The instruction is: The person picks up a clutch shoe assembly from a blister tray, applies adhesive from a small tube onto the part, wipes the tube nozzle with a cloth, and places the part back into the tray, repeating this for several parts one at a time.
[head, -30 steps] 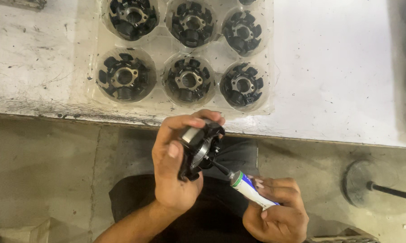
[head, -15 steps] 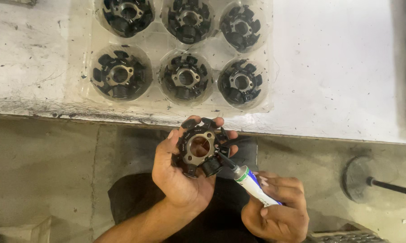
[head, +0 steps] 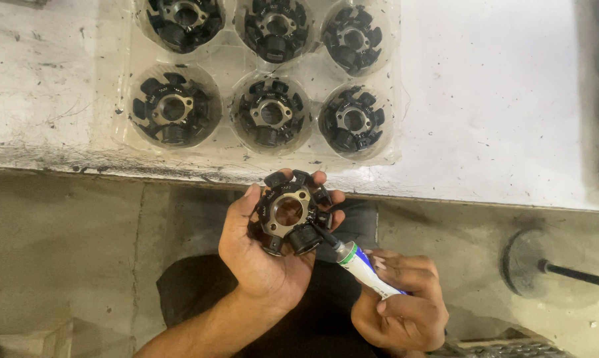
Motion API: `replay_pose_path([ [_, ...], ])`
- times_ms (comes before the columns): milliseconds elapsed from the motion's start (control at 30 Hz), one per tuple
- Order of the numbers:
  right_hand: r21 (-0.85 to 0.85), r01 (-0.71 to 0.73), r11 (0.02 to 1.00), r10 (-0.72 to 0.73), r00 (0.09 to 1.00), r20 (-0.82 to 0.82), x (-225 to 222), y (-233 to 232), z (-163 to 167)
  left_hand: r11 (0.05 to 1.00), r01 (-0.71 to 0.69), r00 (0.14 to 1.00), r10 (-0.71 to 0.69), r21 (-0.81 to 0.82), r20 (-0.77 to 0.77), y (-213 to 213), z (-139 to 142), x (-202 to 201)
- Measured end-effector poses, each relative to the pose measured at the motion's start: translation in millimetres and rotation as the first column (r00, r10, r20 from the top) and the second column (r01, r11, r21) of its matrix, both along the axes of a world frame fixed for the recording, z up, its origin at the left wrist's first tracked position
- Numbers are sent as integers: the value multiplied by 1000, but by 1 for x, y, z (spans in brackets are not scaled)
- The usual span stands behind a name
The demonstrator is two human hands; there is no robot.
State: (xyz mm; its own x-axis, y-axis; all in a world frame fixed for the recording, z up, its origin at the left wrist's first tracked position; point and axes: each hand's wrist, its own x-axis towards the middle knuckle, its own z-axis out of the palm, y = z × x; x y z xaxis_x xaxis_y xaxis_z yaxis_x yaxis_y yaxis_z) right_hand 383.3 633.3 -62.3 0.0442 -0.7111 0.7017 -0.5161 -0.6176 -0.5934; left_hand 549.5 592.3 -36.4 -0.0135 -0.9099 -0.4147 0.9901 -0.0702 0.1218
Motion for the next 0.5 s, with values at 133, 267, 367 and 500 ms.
replay_pose_path([
  [133,25,26,999,-26,999,-24,-1,-3,8,1000,6,1000,-6,11,15,-6,1,6],
  [267,66,30,997,-35,996,87,-9,0,14,960,-21,976,80,-280,202,-31,-2,39],
  [367,123,76,989,-91,988,126,-14,5,13,885,-78,860,292,-459,418,-102,-13,84],
  [500,116,48,992,-67,984,162,-15,10,8,853,74,655,349,-517,670,-213,-22,153],
])
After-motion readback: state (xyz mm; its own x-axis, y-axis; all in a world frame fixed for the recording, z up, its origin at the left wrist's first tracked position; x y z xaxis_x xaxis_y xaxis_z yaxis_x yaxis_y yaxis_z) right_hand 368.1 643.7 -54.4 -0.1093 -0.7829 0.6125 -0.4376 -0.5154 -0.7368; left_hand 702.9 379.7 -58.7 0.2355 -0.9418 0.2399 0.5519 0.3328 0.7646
